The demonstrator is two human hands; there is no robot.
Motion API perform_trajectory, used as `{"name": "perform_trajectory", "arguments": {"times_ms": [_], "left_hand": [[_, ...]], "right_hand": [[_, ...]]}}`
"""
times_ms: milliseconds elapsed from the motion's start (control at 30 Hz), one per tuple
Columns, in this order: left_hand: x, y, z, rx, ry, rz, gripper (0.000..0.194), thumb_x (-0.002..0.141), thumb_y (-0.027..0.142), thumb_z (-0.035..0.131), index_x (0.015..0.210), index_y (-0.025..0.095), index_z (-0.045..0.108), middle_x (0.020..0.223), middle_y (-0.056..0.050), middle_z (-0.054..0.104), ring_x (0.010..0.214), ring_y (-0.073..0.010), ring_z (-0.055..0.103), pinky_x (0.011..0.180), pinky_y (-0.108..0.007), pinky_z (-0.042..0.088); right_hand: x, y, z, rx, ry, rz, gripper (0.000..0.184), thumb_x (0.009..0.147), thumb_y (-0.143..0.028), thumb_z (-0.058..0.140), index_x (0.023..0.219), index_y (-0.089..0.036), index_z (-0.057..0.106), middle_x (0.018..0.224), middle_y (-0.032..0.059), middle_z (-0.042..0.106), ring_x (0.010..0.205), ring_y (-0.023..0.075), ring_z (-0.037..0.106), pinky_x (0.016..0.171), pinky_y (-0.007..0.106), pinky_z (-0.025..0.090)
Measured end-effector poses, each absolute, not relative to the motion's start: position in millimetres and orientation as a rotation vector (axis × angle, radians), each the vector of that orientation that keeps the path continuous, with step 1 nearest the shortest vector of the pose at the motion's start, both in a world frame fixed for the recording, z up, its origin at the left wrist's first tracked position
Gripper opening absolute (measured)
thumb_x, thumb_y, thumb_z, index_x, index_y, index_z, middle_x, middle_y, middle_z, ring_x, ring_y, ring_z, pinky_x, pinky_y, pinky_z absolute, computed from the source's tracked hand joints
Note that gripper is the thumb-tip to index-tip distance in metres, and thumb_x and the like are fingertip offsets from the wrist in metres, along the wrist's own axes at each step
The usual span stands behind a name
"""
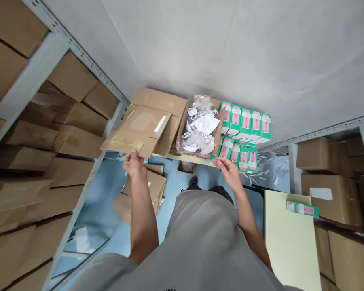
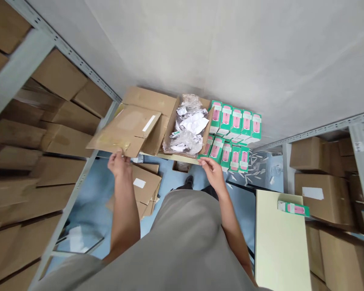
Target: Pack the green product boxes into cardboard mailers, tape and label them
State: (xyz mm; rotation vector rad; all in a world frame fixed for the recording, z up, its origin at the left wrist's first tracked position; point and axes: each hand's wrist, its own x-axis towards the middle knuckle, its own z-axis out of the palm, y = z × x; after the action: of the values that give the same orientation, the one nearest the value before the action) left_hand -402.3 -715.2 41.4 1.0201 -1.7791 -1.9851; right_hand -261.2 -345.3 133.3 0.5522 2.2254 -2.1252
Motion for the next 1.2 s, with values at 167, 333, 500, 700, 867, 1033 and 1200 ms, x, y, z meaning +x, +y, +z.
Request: {"name": "perform_trajectory", "arguments": {"times_ms": [167,333,500,700,867,1033,1200], "left_hand": [[-399,-684,108,0.537,-1.586,-2.236,0.064,0.072,0.057,0.104,0.084,0.023,0.052,0.07,0.009,0.048,0.062,-0.0072,0.052,0.064,-0.019,0.055],[-405,-580,146,0.089,-2.0,-2.487,0.063,0.068,0.067,0.105,0.087,0.024,0.062,0.066,0.008,0.05,0.058,-0.0087,0.051,0.057,-0.019,0.048],[-378,-446,144,-0.646,-2.521,-2.715,0.058,0.074,0.073,0.098,0.097,0.025,0.075,0.09,-0.004,0.079,0.088,-0.0209,0.076,0.083,-0.032,0.064],[-301,-303,123,-1.503,-2.772,-2.585,0.056,0.087,0.069,0.089,0.117,0.024,0.076,0.109,-0.009,0.085,0.105,-0.0263,0.081,0.096,-0.038,0.065],[-213,-190,75,-1.795,-2.679,-2.491,0.063,0.09,0.062,0.087,0.137,0.025,0.068,0.125,-0.011,0.083,0.118,-0.0277,0.08,0.108,-0.043,0.064],[-116,-83,21,-2.072,-2.675,-2.259,0.038,0.093,0.049,0.081,0.118,0.023,0.067,0.126,-0.012,0.08,0.122,-0.0286,0.078,0.118,-0.048,0.061],[-40,-11,-12,-2.393,-2.75,-2.051,0.034,0.09,0.032,0.074,0.121,0.022,0.065,0.128,-0.014,0.076,0.134,-0.0319,0.073,0.119,-0.051,0.06]], "right_hand": [[-245,-320,154,0.66,2.351,-2.21,0.045,0.097,-0.071,0.08,0.116,-0.03,0.083,0.121,0.0098,0.088,0.116,0.0346,0.084,0.112,0.057,0.066],[-198,-269,181,1.212,2.713,-2.334,0.05,0.104,-0.063,0.075,0.139,-0.029,0.075,0.145,0.0119,0.08,0.137,0.0319,0.076,0.125,0.058,0.057],[-106,-215,175,1.981,2.867,-2.127,0.057,0.101,-0.06,0.077,0.147,-0.027,0.07,0.149,0.0127,0.077,0.145,0.0312,0.071,0.129,0.059,0.052],[44,-176,125,2.714,2.421,-2.134,0.045,0.088,-0.051,0.084,0.124,-0.024,0.076,0.121,0.0093,0.085,0.116,0.0279,0.078,0.108,0.048,0.062],[151,-152,73,3.059,2.187,-2.0,0.032,0.082,-0.043,0.078,0.106,-0.024,0.069,0.092,0.0012,0.077,0.085,0.021,0.07,0.086,0.036,0.06],[232,-127,39,3.146,2.128,-1.426,0.036,0.093,-0.051,0.069,0.117,-0.024,0.068,0.112,0.0134,0.08,0.115,0.0324,0.071,0.102,0.046,0.061],[284,-118,19,3.081,1.948,-1.519,0.052,0.102,-0.056,0.063,0.142,-0.024,0.065,0.14,0.0225,0.078,0.143,0.0399,0.066,0.117,0.054,0.057]]}}
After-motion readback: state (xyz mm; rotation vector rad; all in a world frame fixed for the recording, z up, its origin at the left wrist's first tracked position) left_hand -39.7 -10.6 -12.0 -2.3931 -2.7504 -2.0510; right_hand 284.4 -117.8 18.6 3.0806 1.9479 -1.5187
